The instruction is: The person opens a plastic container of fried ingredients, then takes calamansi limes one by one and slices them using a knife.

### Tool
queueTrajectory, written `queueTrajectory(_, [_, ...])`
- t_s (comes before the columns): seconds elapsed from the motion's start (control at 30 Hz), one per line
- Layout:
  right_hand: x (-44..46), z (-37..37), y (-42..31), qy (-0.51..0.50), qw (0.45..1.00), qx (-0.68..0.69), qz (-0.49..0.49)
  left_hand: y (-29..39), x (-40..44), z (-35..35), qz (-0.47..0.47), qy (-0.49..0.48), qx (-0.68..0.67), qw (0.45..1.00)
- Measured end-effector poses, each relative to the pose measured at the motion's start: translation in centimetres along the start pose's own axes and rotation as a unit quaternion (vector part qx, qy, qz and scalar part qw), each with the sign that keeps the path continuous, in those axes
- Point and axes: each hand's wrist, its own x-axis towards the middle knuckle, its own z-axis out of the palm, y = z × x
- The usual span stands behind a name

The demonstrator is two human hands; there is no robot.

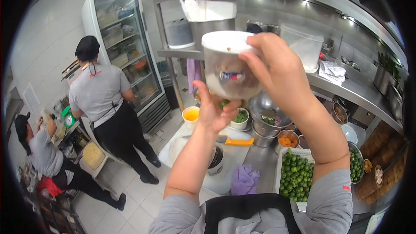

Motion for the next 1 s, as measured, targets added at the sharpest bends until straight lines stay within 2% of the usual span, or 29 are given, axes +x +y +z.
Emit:
queueTrajectory(0.03, [-0.8,-0.2,-0.6,-0.018,0.996,0.078,0.027,-0.9,-1.2,0.6,0.022,-0.030,-0.024,0.999])
queueTrajectory(0.07, [-1.9,0.0,-1.0,-0.024,0.995,0.090,0.029,-1.3,-2.3,0.5,0.028,-0.018,-0.026,0.999])
queueTrajectory(0.13, [-4.0,0.1,-1.1,-0.059,0.954,0.267,0.122,-2.0,-4.4,0.3,0.021,-0.025,-0.057,0.998])
queueTrajectory(0.17, [-5.1,-0.3,-0.7,-0.140,0.942,0.262,0.155,-2.4,-5.2,0.4,0.030,0.069,-0.055,0.996])
queueTrajectory(0.2, [-6.0,-0.3,-0.3,-0.146,0.939,0.269,0.156,-2.7,-5.8,0.1,0.060,0.072,0.023,0.995])
queueTrajectory(0.27, [-7.6,0.2,0.1,-0.292,0.849,0.339,0.280,-3.9,-7.1,-0.7,0.109,0.042,0.179,0.977])
queueTrajectory(0.3, [-7.9,0.3,0.0,-0.359,0.801,0.363,0.311,-4.3,-7.6,-1.1,0.105,0.046,0.178,0.977])
queueTrajectory(0.33, [-8.4,0.4,-0.1,-0.360,0.798,0.364,0.317,-4.8,-8.2,-1.4,0.110,0.053,0.199,0.972])
queueTrajectory(0.43, [-10.2,1.1,-0.3,-0.425,0.682,0.440,0.401,-6.8,-10.0,-2.6,0.123,0.089,0.262,0.953])
queueTrajectory(0.47, [-10.8,1.4,-0.4,-0.427,0.680,0.437,0.406,-7.4,-10.4,-3.3,0.134,0.118,0.309,0.934])
queueTrajectory(0.53, [-12.0,1.9,-0.7,-0.399,0.725,0.413,0.380,-8.1,-10.8,-4.4,0.121,0.109,0.269,0.949])
queueTrajectory(0.6, [-12.6,1.8,-1.1,-0.398,0.729,0.409,0.379,-8.3,-11.1,-4.6,0.071,0.088,0.135,0.984])
queueTrajectory(0.63, [-12.7,1.4,-1.4,-0.404,0.740,0.393,0.368,-8.3,-11.4,-4.0,0.062,0.092,0.122,0.986])
queueTrajectory(0.73, [-13.5,0.9,-1.3,-0.416,0.751,0.375,0.351,-8.8,-11.7,-3.0,0.083,0.115,0.158,0.977])
queueTrajectory(0.77, [-13.8,0.8,-1.2,-0.407,0.738,0.399,0.361,-9.1,-11.9,-3.2,0.079,0.116,0.154,0.978])
queueTrajectory(0.83, [-14.0,0.2,-1.5,-0.412,0.723,0.402,0.382,-9.7,-12.1,-4.0,0.089,0.120,0.239,0.959])
queueTrajectory(1.0, [-14.5,-1.3,-2.4,-0.400,0.737,0.376,0.394,-11.8,-12.2,-4.7,0.077,0.100,0.216,0.968])
